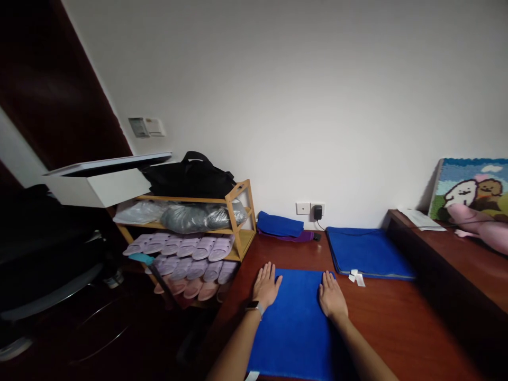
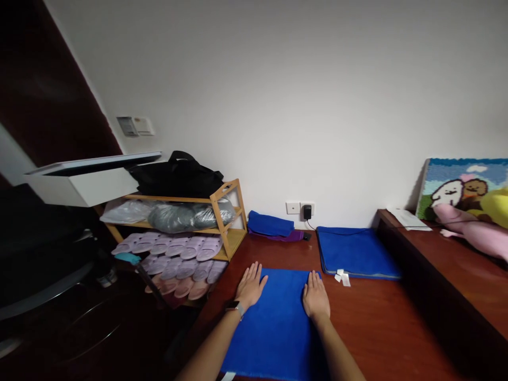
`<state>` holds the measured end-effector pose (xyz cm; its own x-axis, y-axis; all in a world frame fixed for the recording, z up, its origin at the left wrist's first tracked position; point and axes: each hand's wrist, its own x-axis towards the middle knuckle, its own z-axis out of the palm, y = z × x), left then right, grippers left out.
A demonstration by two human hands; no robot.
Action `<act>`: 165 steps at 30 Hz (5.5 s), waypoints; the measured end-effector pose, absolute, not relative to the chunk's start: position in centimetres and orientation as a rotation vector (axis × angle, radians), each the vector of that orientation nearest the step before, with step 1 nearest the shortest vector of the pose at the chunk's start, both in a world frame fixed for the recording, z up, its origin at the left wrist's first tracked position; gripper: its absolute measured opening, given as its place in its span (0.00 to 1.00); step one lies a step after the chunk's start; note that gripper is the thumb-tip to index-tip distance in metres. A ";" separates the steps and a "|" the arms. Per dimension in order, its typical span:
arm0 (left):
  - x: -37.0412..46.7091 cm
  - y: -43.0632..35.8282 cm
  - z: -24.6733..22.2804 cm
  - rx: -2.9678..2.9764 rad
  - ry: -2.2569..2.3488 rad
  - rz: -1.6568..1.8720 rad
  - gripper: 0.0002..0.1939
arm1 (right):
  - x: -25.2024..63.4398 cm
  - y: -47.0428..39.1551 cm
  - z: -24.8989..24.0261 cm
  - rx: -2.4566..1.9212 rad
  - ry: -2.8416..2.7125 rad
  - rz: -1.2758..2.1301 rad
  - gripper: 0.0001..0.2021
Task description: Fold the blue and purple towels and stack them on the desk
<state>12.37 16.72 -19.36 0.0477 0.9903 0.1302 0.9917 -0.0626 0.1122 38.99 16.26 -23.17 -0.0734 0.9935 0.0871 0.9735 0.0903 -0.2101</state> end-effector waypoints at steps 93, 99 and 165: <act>11.6 14.8 -19.8 -2.281 -2.050 -0.324 0.39 | 37.9 14.5 -22.9 -2.028 -2.177 0.150 0.33; 20.7 14.4 -21.3 -2.589 -1.768 -0.460 0.36 | 38.0 14.5 -22.8 -2.004 -2.180 0.155 0.33; 12.0 4.2 -21.1 -2.325 -2.050 -0.293 0.38 | 37.8 6.6 -20.6 -2.031 -2.192 0.201 0.32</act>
<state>12.04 4.23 -21.14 0.1152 0.9805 0.1590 0.9858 -0.1325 0.1032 37.80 6.59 -20.63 -0.0746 0.9971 0.0165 0.9775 0.0764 -0.1966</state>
